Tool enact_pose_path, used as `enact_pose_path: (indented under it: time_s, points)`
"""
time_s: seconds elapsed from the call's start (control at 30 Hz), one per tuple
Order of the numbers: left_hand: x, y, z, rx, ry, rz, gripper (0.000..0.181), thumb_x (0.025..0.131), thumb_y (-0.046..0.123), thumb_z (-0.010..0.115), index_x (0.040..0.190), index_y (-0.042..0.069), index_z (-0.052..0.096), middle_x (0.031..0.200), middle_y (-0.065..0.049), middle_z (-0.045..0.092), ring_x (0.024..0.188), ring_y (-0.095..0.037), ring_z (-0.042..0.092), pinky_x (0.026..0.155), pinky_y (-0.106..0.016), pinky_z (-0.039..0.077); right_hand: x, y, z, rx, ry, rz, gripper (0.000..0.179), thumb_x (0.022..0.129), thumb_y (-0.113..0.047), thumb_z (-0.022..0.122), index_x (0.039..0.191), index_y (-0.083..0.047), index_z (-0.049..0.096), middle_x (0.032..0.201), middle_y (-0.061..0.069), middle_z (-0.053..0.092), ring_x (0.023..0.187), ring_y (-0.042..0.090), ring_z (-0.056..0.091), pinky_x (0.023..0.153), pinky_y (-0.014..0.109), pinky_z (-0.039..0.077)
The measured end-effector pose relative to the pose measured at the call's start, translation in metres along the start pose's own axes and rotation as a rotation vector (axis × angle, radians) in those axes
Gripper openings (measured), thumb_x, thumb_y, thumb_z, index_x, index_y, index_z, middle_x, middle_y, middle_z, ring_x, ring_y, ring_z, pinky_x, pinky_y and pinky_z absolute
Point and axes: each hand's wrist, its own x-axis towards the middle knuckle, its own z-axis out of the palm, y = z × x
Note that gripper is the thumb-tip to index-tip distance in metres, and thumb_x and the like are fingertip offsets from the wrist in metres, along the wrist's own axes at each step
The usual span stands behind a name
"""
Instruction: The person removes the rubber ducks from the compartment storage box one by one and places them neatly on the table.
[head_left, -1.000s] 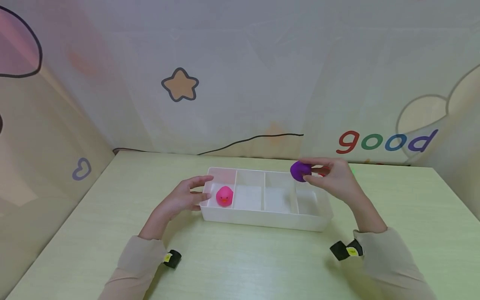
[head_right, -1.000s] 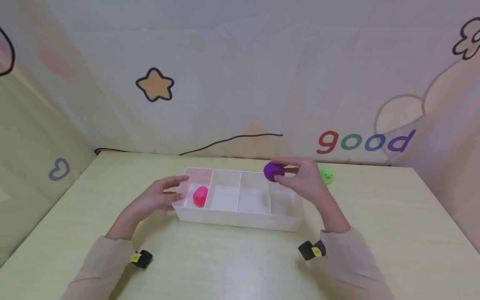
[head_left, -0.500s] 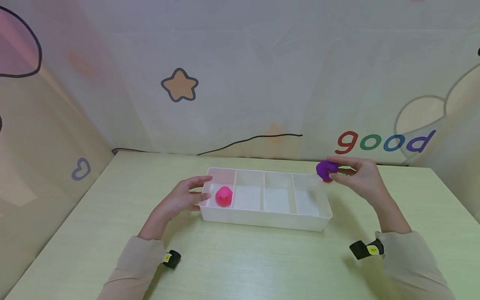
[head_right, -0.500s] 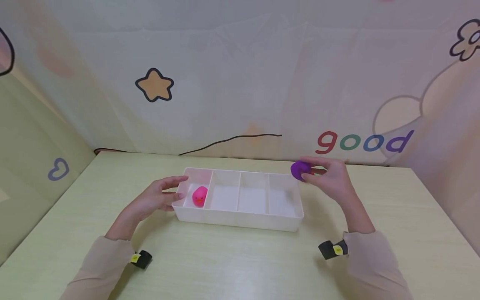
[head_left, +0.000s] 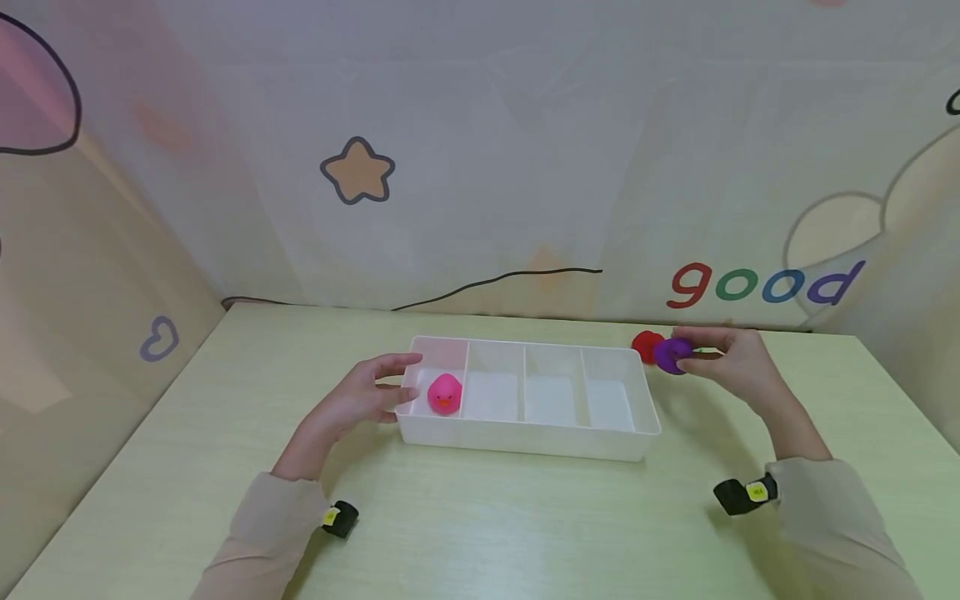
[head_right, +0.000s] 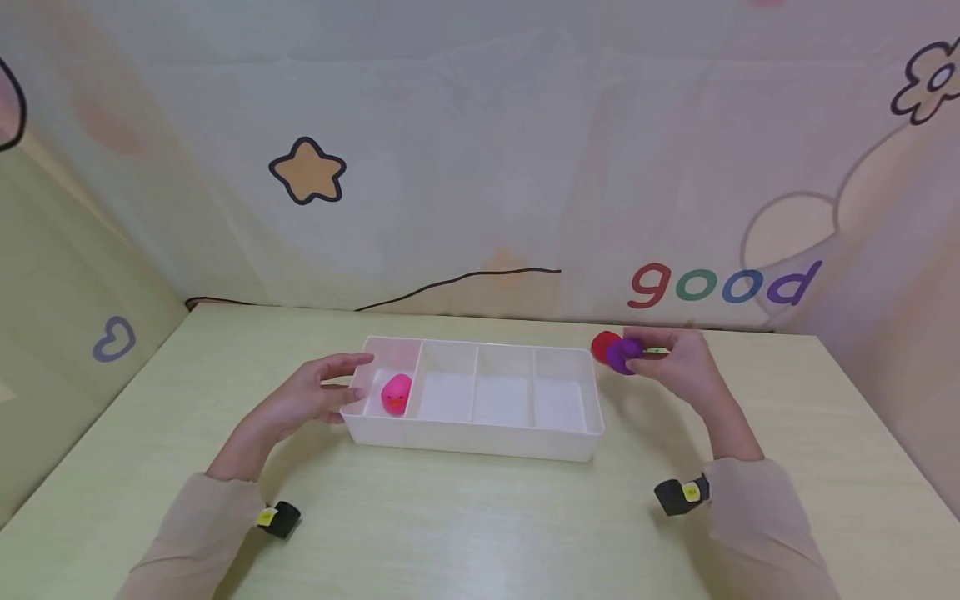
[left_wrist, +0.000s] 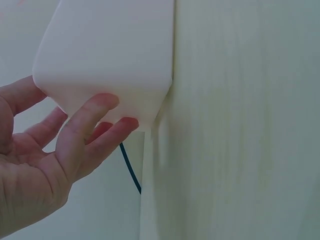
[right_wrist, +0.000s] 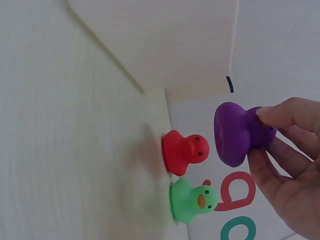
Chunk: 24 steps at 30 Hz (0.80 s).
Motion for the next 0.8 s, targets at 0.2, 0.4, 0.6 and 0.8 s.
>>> enact_pose_path:
  time_s: [0.2,0.4,0.6,0.8]
  points:
    - [0.000,-0.001,-0.002,0.005,-0.009,0.001,0.053,0.086,0.009,0.061,0.135,0.010,0.042,0.134,-0.019,0.039,0.110,-0.035,0.052,0.078,-0.042,0.052,0.006,0.013,0.004,-0.022,-0.065,0.017,0.045,0.082,-0.006,0.065,0.123,0.007,0.051,0.121,0.029,0.052,0.087,0.004,0.060,0.073,0.017,0.050]
    - [0.000,-0.001,-0.002,0.004,-0.015,0.007,0.053,0.086,0.009,0.061,0.135,0.008,0.042,0.133,-0.020,0.039,0.110,-0.036,0.051,0.078,-0.044,0.051,0.010,0.020,0.006,-0.050,-0.110,0.017,0.045,0.081,-0.004,0.065,0.123,0.006,0.052,0.122,0.029,0.051,0.103,0.037,0.056,0.073,0.019,0.051]
    - [0.000,-0.002,-0.003,0.004,-0.020,0.014,0.053,0.086,0.009,0.061,0.135,0.008,0.042,0.133,-0.020,0.040,0.108,-0.034,0.053,0.078,-0.043,0.052,0.012,0.022,0.006,-0.092,-0.148,0.011,0.045,0.079,-0.004,0.066,0.122,0.004,0.054,0.122,0.028,0.052,0.109,0.040,0.051,0.074,0.016,0.047]
    - [-0.001,-0.002,-0.004,0.019,-0.022,0.013,0.053,0.086,0.011,0.062,0.135,0.008,0.042,0.133,-0.019,0.041,0.106,-0.032,0.054,0.077,-0.040,0.052,0.013,0.028,0.007,-0.110,-0.184,0.004,0.046,0.080,-0.007,0.067,0.123,0.003,0.054,0.121,0.027,0.053,0.111,0.041,0.050,0.077,0.018,0.047]
